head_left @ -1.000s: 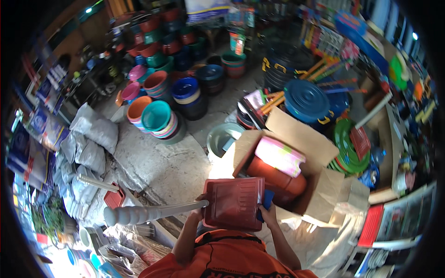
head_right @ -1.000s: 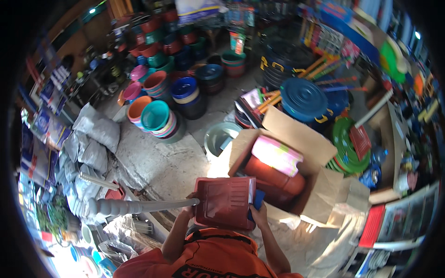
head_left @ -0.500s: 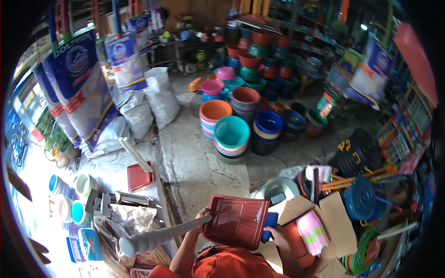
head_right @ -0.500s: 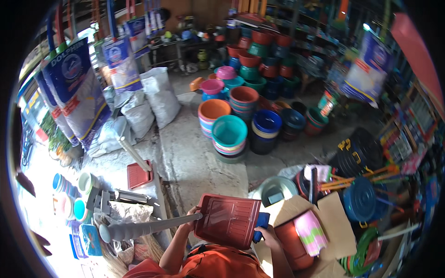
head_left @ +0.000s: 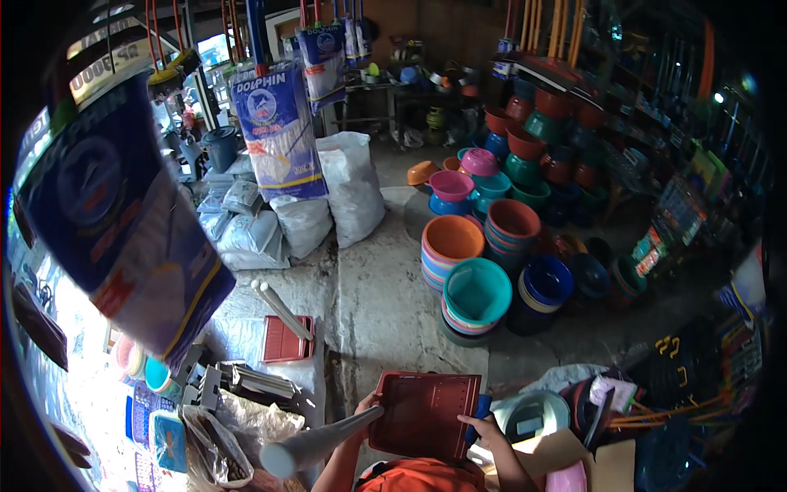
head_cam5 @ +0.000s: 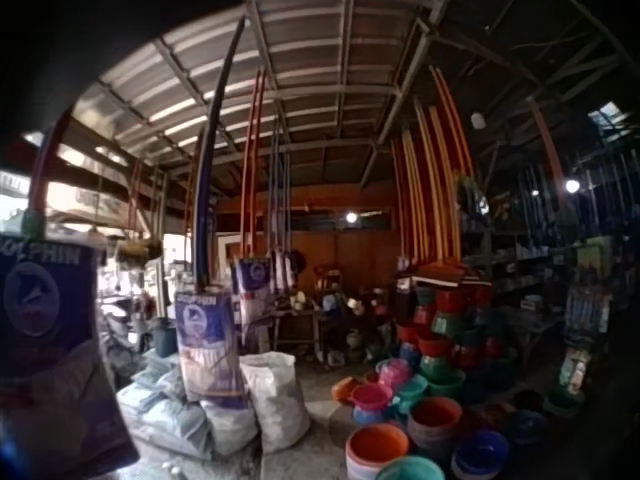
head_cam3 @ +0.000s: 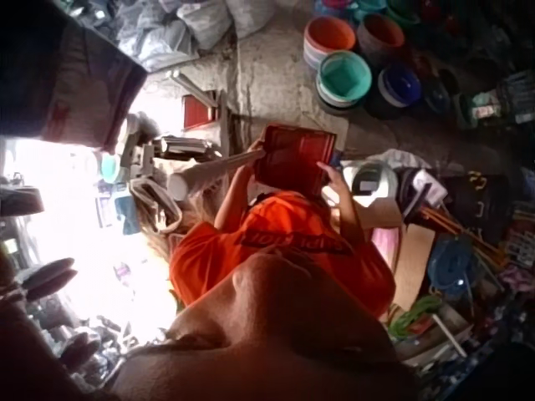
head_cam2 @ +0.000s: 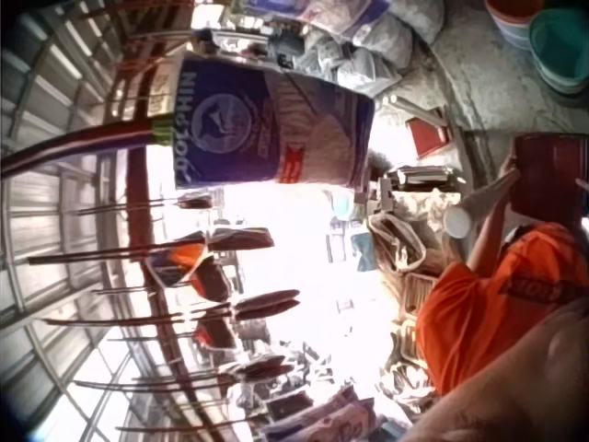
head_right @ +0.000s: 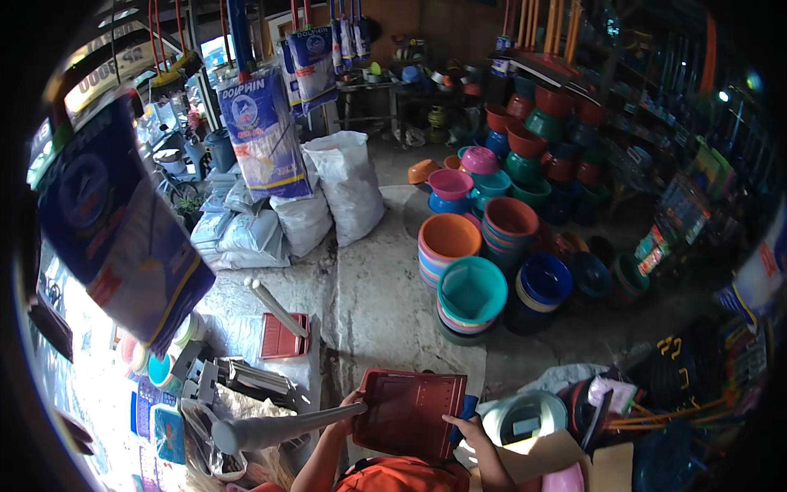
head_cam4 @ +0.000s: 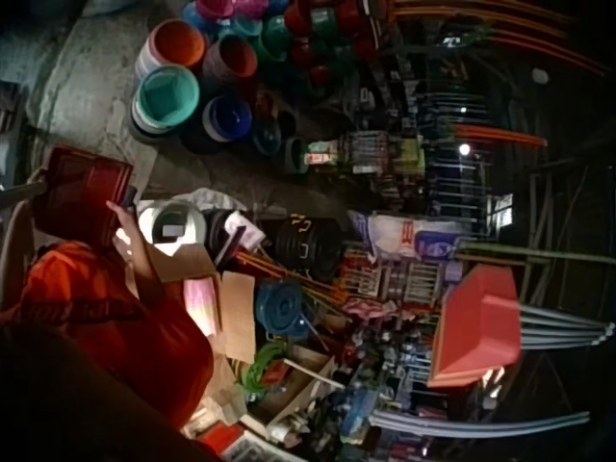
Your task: Cleaning a plastic dustpan and assembling it with a handle.
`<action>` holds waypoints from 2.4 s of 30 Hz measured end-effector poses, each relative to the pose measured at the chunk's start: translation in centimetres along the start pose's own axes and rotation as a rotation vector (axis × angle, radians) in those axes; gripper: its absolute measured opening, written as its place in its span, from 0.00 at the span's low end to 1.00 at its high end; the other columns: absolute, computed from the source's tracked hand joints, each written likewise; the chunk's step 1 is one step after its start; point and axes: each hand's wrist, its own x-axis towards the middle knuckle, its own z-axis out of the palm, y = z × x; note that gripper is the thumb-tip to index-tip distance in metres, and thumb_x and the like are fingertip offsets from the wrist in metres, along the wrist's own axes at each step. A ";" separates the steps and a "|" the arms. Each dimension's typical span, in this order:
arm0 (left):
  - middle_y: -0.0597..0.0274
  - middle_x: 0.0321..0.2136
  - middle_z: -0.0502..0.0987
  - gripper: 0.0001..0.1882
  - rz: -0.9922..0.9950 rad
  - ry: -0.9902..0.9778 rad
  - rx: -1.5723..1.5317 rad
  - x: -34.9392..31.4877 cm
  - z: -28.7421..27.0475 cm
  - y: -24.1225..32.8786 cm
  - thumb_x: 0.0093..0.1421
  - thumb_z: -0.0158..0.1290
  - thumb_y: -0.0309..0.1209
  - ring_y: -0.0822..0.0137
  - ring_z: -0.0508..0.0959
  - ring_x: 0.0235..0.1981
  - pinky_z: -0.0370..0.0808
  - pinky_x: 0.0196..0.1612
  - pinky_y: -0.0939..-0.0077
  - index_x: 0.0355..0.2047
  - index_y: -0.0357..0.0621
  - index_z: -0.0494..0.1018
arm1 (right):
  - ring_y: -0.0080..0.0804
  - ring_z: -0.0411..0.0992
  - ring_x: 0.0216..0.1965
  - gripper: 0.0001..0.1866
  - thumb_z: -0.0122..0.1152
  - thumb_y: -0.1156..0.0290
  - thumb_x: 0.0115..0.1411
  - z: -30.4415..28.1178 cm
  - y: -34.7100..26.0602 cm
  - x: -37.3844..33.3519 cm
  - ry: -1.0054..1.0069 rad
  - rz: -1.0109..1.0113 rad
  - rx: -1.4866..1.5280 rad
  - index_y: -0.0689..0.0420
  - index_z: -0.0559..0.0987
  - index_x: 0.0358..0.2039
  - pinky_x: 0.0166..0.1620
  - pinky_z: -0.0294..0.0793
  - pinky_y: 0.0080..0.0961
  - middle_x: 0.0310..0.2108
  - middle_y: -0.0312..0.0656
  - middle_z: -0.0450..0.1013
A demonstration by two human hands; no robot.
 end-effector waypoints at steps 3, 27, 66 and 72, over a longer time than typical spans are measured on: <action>0.59 0.39 0.80 0.17 0.260 0.065 0.211 5.8 2.5 2.8 0.64 0.51 0.40 0.65 0.81 0.40 0.79 0.44 0.67 0.47 0.44 0.76 | 0.28 0.76 0.39 0.24 0.79 0.69 0.45 0.0 -2.9 6.8 0.034 0.011 -0.060 0.57 0.79 0.43 0.44 0.74 0.31 0.38 0.36 0.78; 0.64 0.41 0.73 0.25 0.329 0.514 0.379 28.9 10.7 30.8 0.62 0.46 0.51 0.69 0.72 0.36 0.73 0.37 0.67 0.54 0.52 0.72 | 0.34 0.76 0.42 0.31 0.79 0.67 0.44 12.4 -31.1 45.6 -0.125 0.033 -0.265 0.65 0.77 0.48 0.44 0.76 0.32 0.43 0.42 0.77; 0.63 0.47 0.75 0.34 1.044 1.327 -0.462 32.8 -2.4 44.9 0.64 0.44 0.62 0.65 0.74 0.50 0.74 0.45 0.63 0.56 0.49 0.72 | 0.40 0.76 0.48 0.34 0.77 0.61 0.48 69.2 -46.6 67.0 -1.285 -0.317 -1.153 0.67 0.74 0.51 0.51 0.75 0.35 0.47 0.50 0.77; 0.66 0.43 0.76 0.25 1.061 1.311 -0.826 29.6 -4.0 52.2 0.65 0.48 0.53 0.67 0.74 0.49 0.74 0.43 0.68 0.52 0.49 0.74 | 0.48 0.80 0.43 0.35 0.75 0.46 0.47 80.2 -46.2 65.9 -1.407 -0.789 -1.450 0.64 0.79 0.45 0.47 0.78 0.39 0.38 0.53 0.80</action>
